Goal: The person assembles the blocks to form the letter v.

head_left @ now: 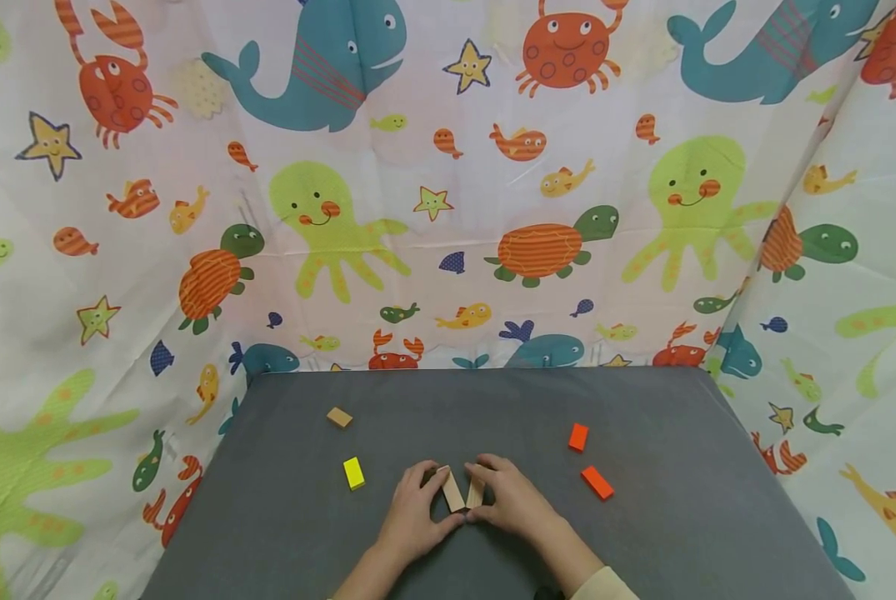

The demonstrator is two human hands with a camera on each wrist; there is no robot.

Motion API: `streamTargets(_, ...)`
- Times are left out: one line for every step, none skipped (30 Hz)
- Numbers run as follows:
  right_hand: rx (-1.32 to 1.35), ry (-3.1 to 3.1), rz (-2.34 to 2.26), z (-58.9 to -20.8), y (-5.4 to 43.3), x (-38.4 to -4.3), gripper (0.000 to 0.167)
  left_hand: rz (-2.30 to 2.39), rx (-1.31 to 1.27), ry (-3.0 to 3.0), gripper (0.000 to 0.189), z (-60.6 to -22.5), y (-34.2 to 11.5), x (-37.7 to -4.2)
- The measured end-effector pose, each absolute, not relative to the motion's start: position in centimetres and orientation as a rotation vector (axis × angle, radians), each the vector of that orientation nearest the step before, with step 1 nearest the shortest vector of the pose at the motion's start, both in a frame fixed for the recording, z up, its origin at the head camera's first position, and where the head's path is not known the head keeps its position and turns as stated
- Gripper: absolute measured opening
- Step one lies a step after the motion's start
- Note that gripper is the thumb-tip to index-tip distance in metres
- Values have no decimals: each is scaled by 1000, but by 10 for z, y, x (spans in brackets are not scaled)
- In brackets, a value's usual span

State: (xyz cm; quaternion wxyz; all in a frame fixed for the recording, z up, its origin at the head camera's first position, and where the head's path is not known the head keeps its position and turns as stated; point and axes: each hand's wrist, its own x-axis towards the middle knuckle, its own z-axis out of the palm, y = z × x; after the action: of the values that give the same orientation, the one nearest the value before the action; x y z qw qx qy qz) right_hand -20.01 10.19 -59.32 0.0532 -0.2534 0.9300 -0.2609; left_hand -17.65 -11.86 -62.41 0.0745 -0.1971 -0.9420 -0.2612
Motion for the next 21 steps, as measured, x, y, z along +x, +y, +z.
streamTargets(-776,2820,-799,-592,103,-200,76,-766,-603,-2804,73,-624,-119,-175)
streamTargets(-781,2816,-802,-591,103,-200,76,-760,-612,-2788,72,-624,-118,-173)
streamTargets(-784,2811,-810,-591,104,-200,76,-750,-622,-2778,70,-623,-118,-172)
streamTargets(-789,2810,-818,-590,105,-200,76,-752,-632,-2774,69,-622,-118,-170)
streamTargets(-787,2808,-824,-589,106,-200,75,-753,-642,-2785,68,-622,-117,-167)
streamTargets(-786,2807,-840,-588,107,-199,75,-749,-659,-2798,67,-621,-117,-165)
streamTargets(-785,2809,-849,-588,108,-199,75,-749,-674,-2816,66,-621,-116,-163)
streamTargets(-782,2808,-865,-587,109,-199,75,-741,-689,-2839,66,-620,-115,-161)
streamTargets(-771,2807,-878,-586,111,-199,75,-734,-705,-2856,66,-620,-114,-159)
streamTargets(-761,2808,-891,-586,112,-199,75,-727,-722,-2870,67,-620,-114,-157)
streamTargets(-746,2810,-898,-586,114,-199,75,-712,-742,-2877,67,-620,-113,-155)
streamTargets(-736,2812,-909,-586,116,-200,75,-707,-758,-2880,67,-620,-112,-153)
streamTargets(-728,2816,-913,-585,118,-200,75,-703,-767,-2882,67,-620,-111,-152)
streamTargets(-719,2820,-916,-585,120,-201,76,-690,-779,-2883,67,-621,-110,-151)
streamTargets(-709,2824,-918,-585,122,-202,76,-690,-794,-2885,67,-621,-109,-150)
streamTargets(-703,2833,-920,-585,124,-203,76,-688,-808,-2891,67,-621,-109,-149)
streamTargets(-693,2842,-914,-585,127,-204,76,-682,-822,-2898,67,-622,-108,-148)
streamTargets(-684,2849,-918,-584,129,-204,76,-677,-832,-2911,67,-622,-107,-147)
streamTargets(-670,2857,-919,-584,132,-205,77,-661,-842,-2920,67,-623,-107,-147)
streamTargets(-656,2869,-915,-584,135,-206,77,-653,-849,-2930,67,-623,-106,-146)
streamTargets(-637,2878,-918,-583,138,-207,77,-641,-854,-2938,67,-624,-106,-146)
